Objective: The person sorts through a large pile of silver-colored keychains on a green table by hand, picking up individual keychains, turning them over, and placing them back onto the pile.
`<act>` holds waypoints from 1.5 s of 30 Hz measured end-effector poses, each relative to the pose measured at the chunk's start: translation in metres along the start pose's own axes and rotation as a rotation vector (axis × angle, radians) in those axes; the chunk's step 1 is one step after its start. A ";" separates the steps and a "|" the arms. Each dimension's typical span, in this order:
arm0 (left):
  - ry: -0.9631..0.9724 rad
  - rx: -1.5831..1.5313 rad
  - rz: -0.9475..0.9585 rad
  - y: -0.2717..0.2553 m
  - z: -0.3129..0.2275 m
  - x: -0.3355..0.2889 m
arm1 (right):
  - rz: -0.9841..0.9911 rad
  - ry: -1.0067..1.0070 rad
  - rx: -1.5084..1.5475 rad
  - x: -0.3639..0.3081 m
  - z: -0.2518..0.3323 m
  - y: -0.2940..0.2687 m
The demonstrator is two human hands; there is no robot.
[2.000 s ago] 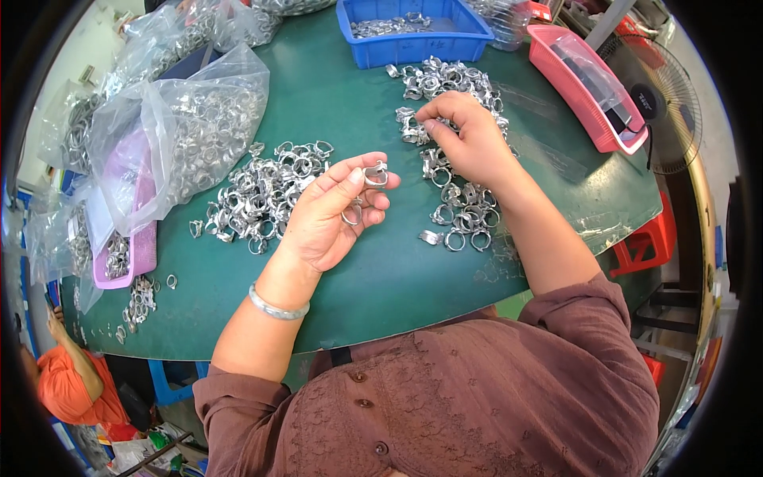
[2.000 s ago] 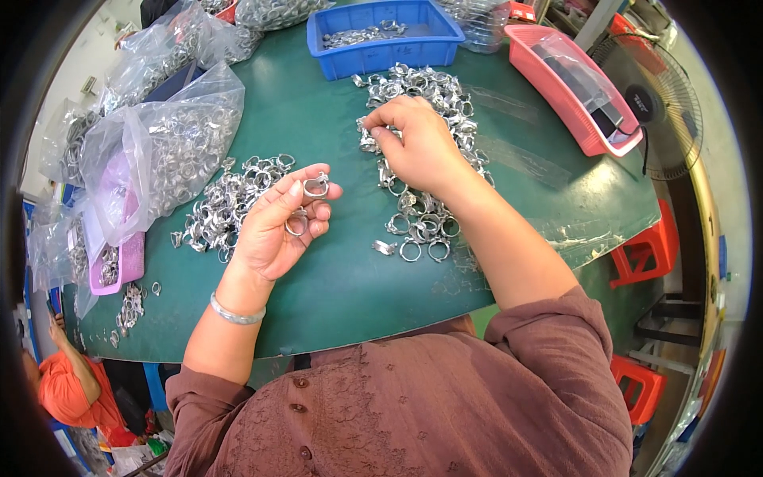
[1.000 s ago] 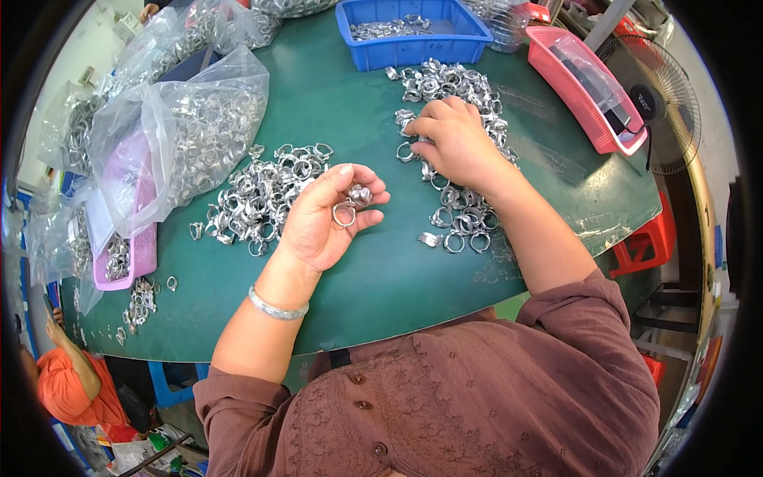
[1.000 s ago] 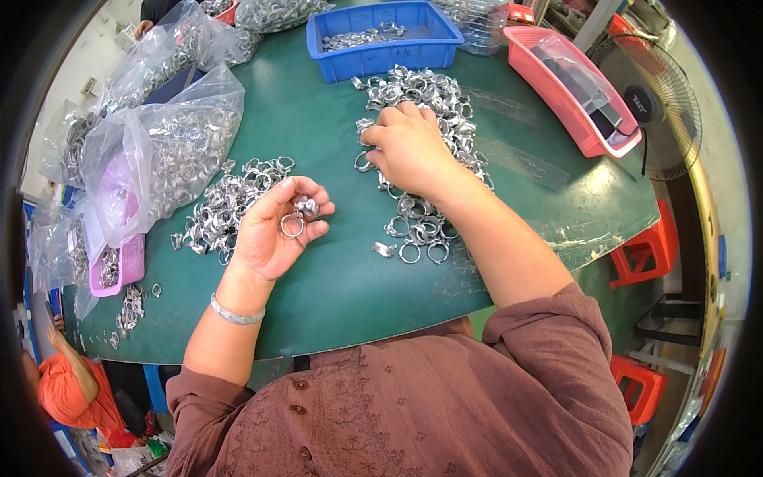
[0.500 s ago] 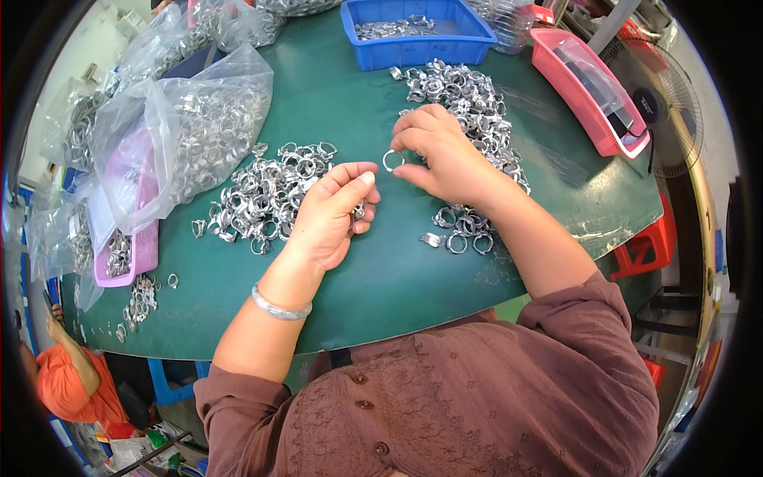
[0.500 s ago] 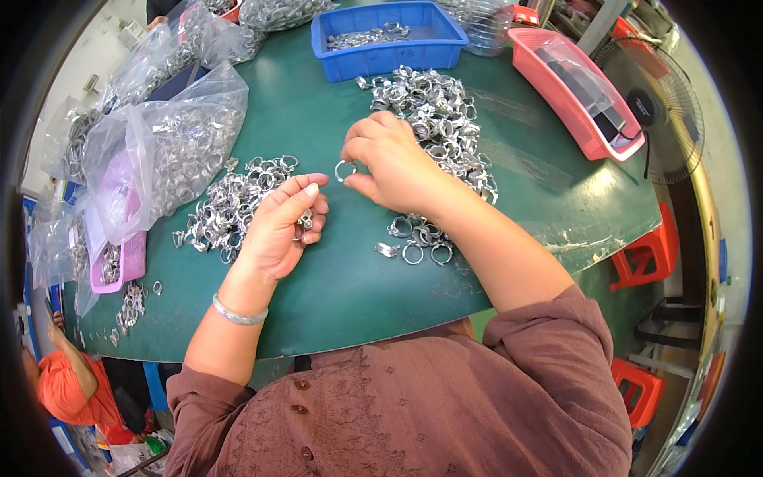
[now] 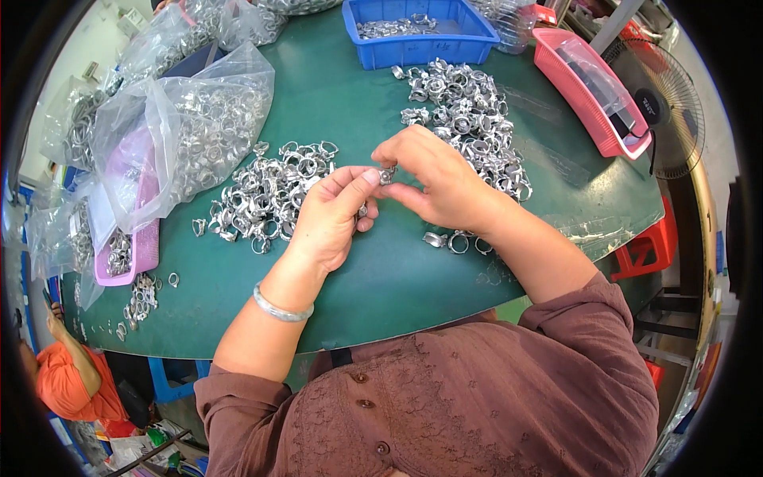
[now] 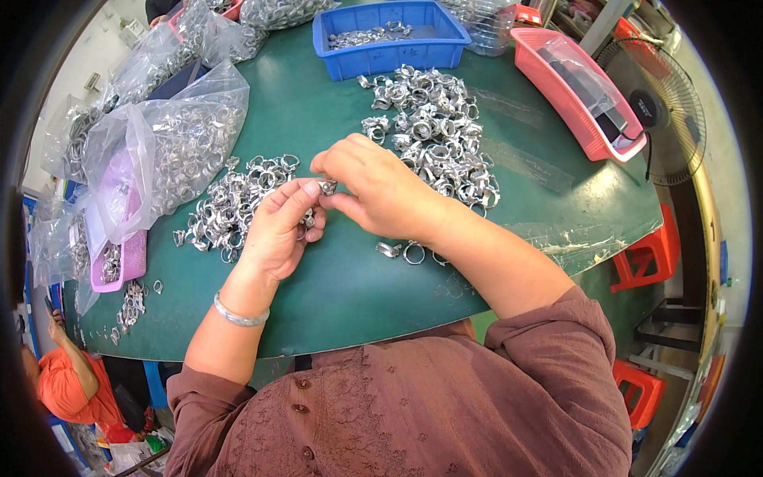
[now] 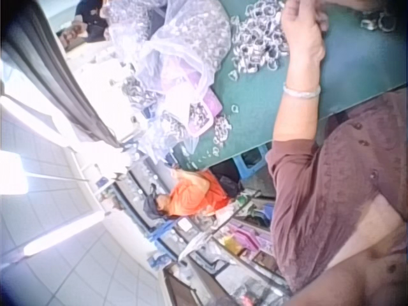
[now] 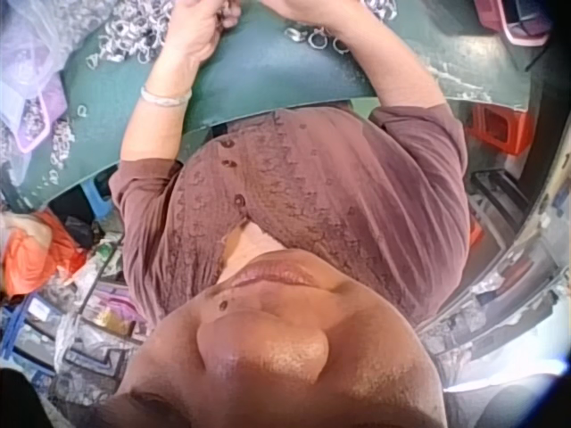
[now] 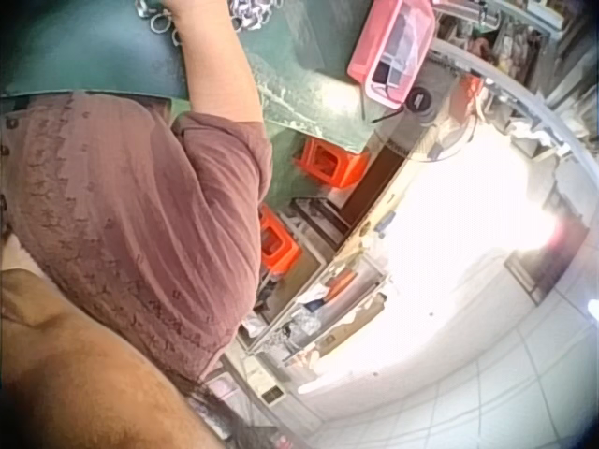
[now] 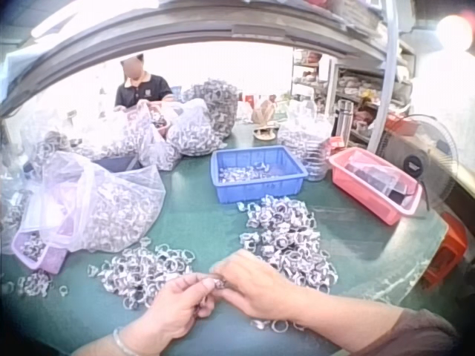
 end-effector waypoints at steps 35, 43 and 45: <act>0.019 -0.200 0.155 0.003 -0.003 0.002 | 0.234 0.342 -0.651 -0.026 -0.061 -0.013; -0.025 -0.076 0.049 -0.001 0.001 0.002 | 0.354 0.345 -0.573 -0.028 -0.062 -0.004; -0.029 -0.054 0.023 -0.004 0.002 0.002 | 0.360 0.361 -0.553 -0.027 -0.062 -0.004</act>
Point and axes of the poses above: each hand's wrist, its own x-axis towards the middle knuckle, its own y-axis out of the palm, z = x × y, the point moved 10 cm from there along x, towards the middle knuckle, and after that the axes turned 4 degrees about x, right-handed, at the moved point
